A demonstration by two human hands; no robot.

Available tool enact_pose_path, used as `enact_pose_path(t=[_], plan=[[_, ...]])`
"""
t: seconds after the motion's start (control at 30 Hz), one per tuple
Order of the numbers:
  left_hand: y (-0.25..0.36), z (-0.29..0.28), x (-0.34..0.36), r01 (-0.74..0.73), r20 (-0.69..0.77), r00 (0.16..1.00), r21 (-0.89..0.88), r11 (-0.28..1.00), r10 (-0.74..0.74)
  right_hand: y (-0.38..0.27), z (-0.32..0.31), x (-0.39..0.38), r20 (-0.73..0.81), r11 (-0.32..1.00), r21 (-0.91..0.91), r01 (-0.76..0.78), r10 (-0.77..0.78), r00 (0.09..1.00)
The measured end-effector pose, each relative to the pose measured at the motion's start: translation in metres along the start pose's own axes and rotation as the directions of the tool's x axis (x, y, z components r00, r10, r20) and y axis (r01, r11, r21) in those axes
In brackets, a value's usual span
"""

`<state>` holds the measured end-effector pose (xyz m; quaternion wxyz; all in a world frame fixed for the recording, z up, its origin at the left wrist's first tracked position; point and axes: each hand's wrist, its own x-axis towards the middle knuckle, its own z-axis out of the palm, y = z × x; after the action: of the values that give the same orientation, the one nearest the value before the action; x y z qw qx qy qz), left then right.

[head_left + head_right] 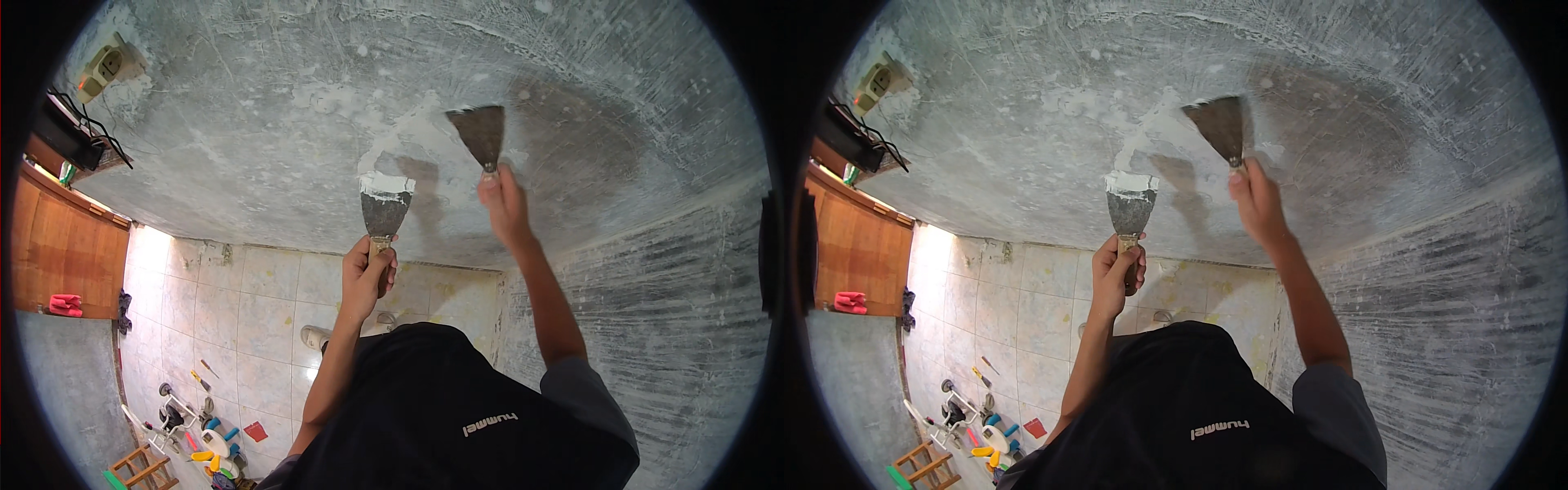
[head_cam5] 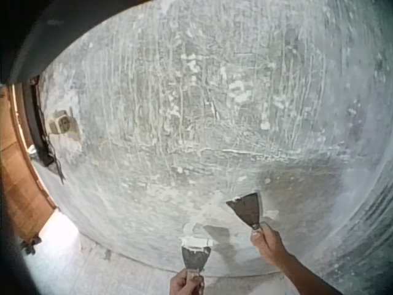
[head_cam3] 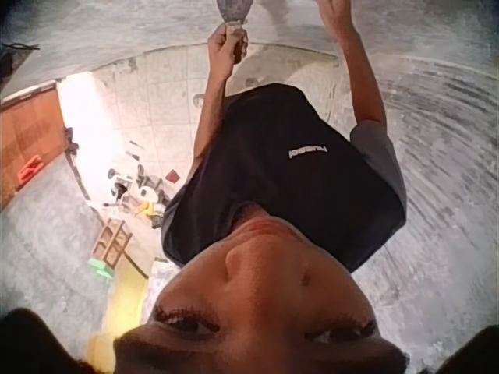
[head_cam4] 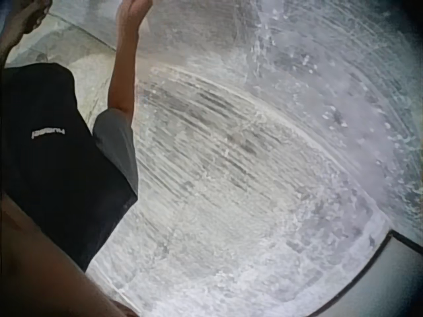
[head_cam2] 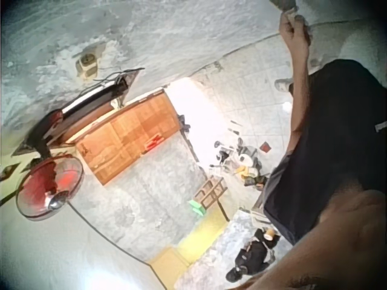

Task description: The person applies and smooths wall putty onto an interior wall using two scrapers.

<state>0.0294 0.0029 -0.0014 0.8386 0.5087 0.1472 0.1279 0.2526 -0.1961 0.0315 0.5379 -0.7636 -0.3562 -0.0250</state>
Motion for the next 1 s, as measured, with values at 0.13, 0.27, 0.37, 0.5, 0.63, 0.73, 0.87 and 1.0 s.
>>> enact_pose_path(t=[0.13, 0.27, 0.37, 0.5, 0.63, 0.73, 0.87, 1.0], plan=[[0.009, -0.007, -0.006, 0.013, -0.053, 0.998, -0.040, 0.999, -0.015, 0.001, 0.064, -0.016, 0.002, 0.925, 0.378, -0.043, 0.046, 0.999], [0.025, -0.017, -0.016, 0.007, -0.093, 0.996, -0.013, 1.000, -0.008, -0.003, 0.126, 0.000, -0.035, 0.769, 0.636, -0.066, 0.115, 0.993], [0.037, -0.021, -0.022, -0.024, -0.120, 0.992, 0.015, 1.000, 0.026, -0.011, 0.147, 0.014, -0.127, 0.748, 0.664, -0.026, 0.146, 0.981], [0.045, -0.027, -0.027, -0.036, -0.137, 0.990, 0.056, 0.998, 0.043, 0.000, 0.169, 0.015, -0.173, 0.741, 0.670, -0.041, 0.209, 0.963], [0.044, -0.034, -0.030, -0.030, -0.150, 0.988, 0.109, 0.994, 0.046, 0.008, 0.180, 0.003, -0.198, 0.747, 0.664, -0.040, 0.227, 0.953], [0.044, -0.039, -0.034, -0.010, -0.161, 0.987, 0.079, 0.997, 0.023, -0.001, 0.178, 0.005, -0.239, 0.709, 0.704, 0.035, 0.191, 0.952], [0.042, -0.042, -0.034, 0.002, -0.151, 0.989, 0.065, 0.998, 0.008, -0.012, 0.167, 0.023, -0.267, 0.729, 0.683, 0.040, 0.199, 0.943], [0.042, -0.040, -0.034, 0.007, -0.121, 0.993, 0.092, 0.996, 0.004, 0.007, 0.179, 0.004, -0.290, 0.722, 0.691, 0.030, 0.238, 0.927]])
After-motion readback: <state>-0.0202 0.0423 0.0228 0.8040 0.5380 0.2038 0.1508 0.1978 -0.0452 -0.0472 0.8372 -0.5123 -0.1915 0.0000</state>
